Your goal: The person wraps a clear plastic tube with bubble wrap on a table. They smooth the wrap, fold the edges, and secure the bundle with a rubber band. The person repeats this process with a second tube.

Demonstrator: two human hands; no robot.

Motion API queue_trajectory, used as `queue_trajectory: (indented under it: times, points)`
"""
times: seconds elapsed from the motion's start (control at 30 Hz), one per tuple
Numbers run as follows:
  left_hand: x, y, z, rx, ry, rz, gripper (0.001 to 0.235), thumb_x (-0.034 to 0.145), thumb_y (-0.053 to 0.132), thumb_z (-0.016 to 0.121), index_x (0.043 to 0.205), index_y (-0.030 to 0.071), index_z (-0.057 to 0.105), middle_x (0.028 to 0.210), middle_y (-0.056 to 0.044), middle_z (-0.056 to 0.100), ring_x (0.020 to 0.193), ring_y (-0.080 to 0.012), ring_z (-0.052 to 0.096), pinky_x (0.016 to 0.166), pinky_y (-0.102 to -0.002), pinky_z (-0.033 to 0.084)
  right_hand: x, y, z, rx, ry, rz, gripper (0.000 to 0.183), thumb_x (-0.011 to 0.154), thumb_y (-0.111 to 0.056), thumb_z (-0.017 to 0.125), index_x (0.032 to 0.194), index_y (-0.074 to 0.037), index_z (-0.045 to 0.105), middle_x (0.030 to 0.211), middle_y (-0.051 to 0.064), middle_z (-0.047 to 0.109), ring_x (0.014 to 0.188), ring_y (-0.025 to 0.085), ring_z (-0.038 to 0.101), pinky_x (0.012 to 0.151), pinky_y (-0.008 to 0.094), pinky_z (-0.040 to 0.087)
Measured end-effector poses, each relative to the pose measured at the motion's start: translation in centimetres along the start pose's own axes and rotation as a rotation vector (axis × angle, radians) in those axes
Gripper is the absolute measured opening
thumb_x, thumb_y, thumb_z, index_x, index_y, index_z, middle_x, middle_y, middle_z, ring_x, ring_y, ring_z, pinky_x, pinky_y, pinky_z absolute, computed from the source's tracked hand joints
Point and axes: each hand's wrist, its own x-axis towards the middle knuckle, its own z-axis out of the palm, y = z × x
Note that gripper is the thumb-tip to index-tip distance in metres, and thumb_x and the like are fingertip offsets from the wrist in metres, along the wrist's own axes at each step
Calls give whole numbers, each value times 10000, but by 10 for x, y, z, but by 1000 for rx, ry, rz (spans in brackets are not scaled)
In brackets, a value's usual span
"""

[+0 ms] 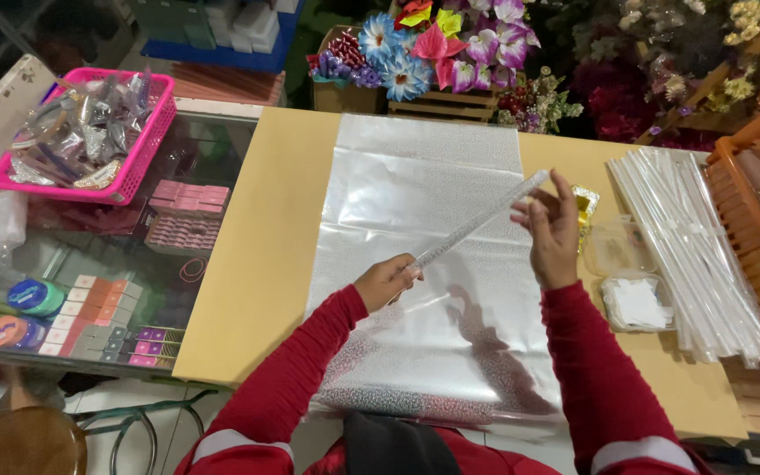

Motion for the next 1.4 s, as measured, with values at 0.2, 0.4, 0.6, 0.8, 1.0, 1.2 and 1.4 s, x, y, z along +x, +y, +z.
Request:
queue_trajectory:
  times: [0.2,0.4,0.6,0.8,1.0,1.2,1.4]
  points:
    - [-18,16,-3,-304,-175,-62,188,1095,275,485,1103,103,561,695,35,423,463,-24,370,374,-176,309,18,4,6,89,182,-151,408,1090,-78,550,1468,-59,398,1173,123,621,926,189,682,795,327,632]
    - [-32,30,-12,-455,-258,-198,193,1076,272,501,1071,89,561,712,33,397,470,-3,354,377,-142,267,22,22,11,132,230,-187,294,1096,-49,536,1387,-12,527,1064,199,646,834,238,693,735,351,630]
    - [-7,-11,-30,-101,-83,-92,155,1061,212,528,1101,76,592,714,2,507,449,-53,461,370,-188,368,22,27,23,64,219,-44,418,1007,36,618,1411,-45,552,1078,159,648,950,230,686,835,369,630]
    - [-7,13,-35,732,25,-44,330,1089,374,413,1259,114,525,933,-160,691,809,-288,719,717,-409,593,21,20,32,29,299,106,374,1001,6,613,1369,-58,593,1148,173,646,980,254,711,830,372,639]
    - [-12,8,-38,822,32,20,363,1103,360,379,1271,67,514,962,-197,675,855,-346,722,734,-466,598,28,21,11,-33,205,159,239,1053,-62,598,1281,-29,659,1085,183,660,967,307,735,824,405,638]
    - [-16,9,-20,-241,-215,-179,122,1092,227,446,1111,132,521,694,52,365,460,-29,323,355,-161,261,25,36,4,133,298,-27,195,1072,-67,622,1255,0,623,1034,108,670,911,160,704,850,304,647]
    - [-20,2,-12,-639,-442,-292,209,1101,272,490,1101,70,544,722,39,375,457,9,357,344,-142,282,19,32,11,221,249,-161,314,1085,-73,501,1377,19,573,1140,198,668,1052,252,687,968,430,619]
